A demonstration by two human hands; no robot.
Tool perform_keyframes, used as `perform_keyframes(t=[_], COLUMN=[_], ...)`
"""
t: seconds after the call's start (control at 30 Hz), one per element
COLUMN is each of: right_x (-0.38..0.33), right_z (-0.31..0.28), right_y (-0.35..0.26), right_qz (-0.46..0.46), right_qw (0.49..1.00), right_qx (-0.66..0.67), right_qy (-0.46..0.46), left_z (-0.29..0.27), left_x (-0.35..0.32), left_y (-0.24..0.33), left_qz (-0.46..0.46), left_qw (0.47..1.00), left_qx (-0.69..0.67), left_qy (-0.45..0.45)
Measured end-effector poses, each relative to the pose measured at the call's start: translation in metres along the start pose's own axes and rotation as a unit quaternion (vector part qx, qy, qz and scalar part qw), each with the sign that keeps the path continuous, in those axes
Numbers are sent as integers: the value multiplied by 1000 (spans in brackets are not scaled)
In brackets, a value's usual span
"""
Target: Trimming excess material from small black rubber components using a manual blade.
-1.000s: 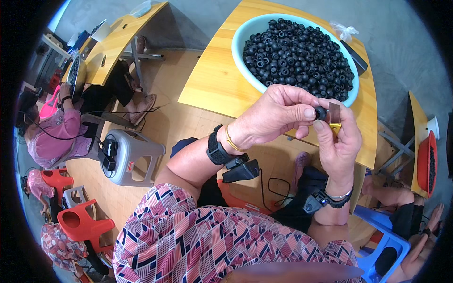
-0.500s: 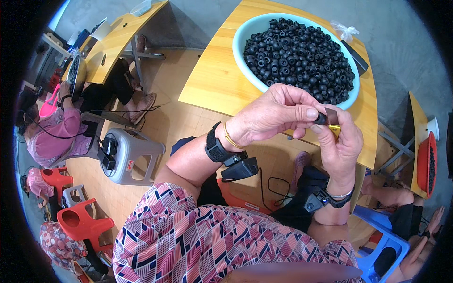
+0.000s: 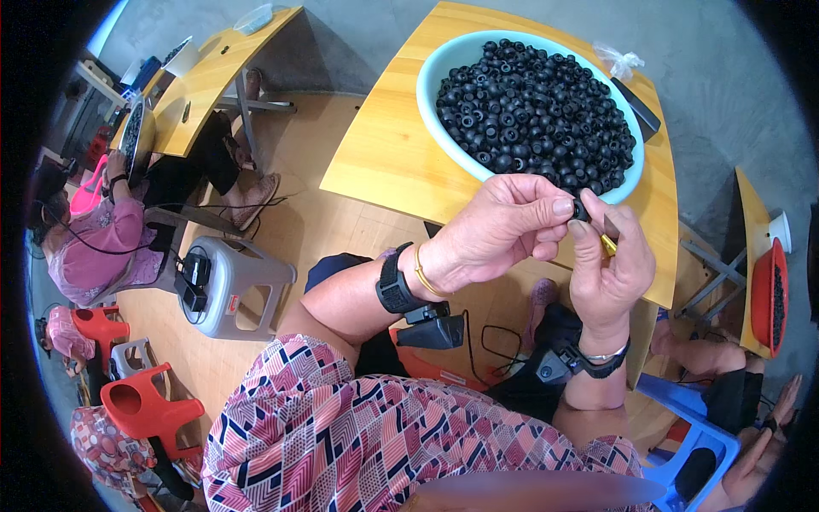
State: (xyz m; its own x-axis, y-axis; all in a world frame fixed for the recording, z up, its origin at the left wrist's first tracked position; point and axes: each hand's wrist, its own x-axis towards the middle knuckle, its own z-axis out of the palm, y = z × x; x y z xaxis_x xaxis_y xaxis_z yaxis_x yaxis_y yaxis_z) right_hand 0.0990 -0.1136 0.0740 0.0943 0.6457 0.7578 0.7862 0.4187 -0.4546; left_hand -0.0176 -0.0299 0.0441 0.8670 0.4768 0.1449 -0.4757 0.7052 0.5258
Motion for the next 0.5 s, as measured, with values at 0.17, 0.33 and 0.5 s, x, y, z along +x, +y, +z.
perform_keyframes(t=[0.17,0.33,0.5], right_x=[-3,-10,-11], right_z=[4,12,14], right_y=[2,9,9], right_qz=[-53,-78,-72], right_qw=[996,994,993], right_qx=[-56,-38,-30], right_qy=[38,72,83], left_z=[4,7,10], left_x=[-1,-3,-2], left_y=[-7,-11,-16], left_qz=[18,9,0], left_qw=[998,998,996], left_qx=[-55,-54,-71], left_qy=[-3,15,53])
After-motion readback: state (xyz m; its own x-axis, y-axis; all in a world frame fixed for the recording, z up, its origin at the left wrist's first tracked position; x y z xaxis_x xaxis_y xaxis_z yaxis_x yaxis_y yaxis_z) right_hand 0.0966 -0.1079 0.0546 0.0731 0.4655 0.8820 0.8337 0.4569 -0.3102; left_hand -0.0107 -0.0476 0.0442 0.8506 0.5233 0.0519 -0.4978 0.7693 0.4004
